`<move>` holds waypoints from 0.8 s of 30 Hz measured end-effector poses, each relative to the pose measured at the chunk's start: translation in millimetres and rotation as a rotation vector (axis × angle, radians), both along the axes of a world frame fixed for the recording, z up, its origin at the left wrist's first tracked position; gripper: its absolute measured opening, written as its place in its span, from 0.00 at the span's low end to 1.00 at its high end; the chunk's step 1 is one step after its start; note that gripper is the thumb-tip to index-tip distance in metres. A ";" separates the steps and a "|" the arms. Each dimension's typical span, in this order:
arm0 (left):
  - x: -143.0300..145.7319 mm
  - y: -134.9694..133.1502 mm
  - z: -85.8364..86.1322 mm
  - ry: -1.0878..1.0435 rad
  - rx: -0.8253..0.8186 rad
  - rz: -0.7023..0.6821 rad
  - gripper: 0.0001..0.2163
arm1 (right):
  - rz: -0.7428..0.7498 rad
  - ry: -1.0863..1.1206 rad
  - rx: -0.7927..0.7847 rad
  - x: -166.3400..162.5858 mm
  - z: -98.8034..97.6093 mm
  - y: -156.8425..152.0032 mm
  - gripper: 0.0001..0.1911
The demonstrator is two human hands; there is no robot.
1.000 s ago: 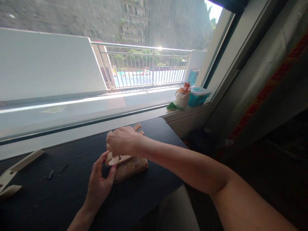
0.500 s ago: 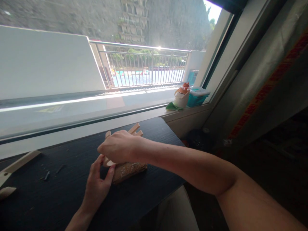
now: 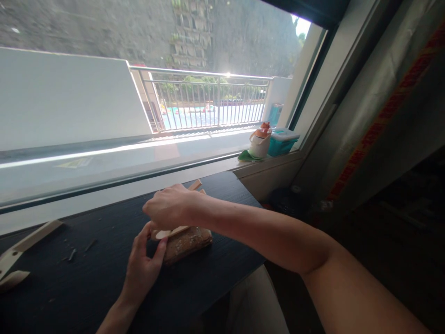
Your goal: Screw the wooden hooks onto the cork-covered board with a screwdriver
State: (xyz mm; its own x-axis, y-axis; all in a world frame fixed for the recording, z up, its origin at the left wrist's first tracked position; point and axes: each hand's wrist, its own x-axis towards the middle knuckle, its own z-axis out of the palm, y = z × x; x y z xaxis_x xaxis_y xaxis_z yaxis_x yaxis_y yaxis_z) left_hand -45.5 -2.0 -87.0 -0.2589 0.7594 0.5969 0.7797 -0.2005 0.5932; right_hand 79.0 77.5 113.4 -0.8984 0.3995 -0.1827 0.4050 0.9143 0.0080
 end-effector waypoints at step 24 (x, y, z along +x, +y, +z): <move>1.3 0.3 -0.2 -0.022 -0.008 -0.023 0.23 | 0.037 0.007 -0.073 7.2 -3.5 3.6 0.12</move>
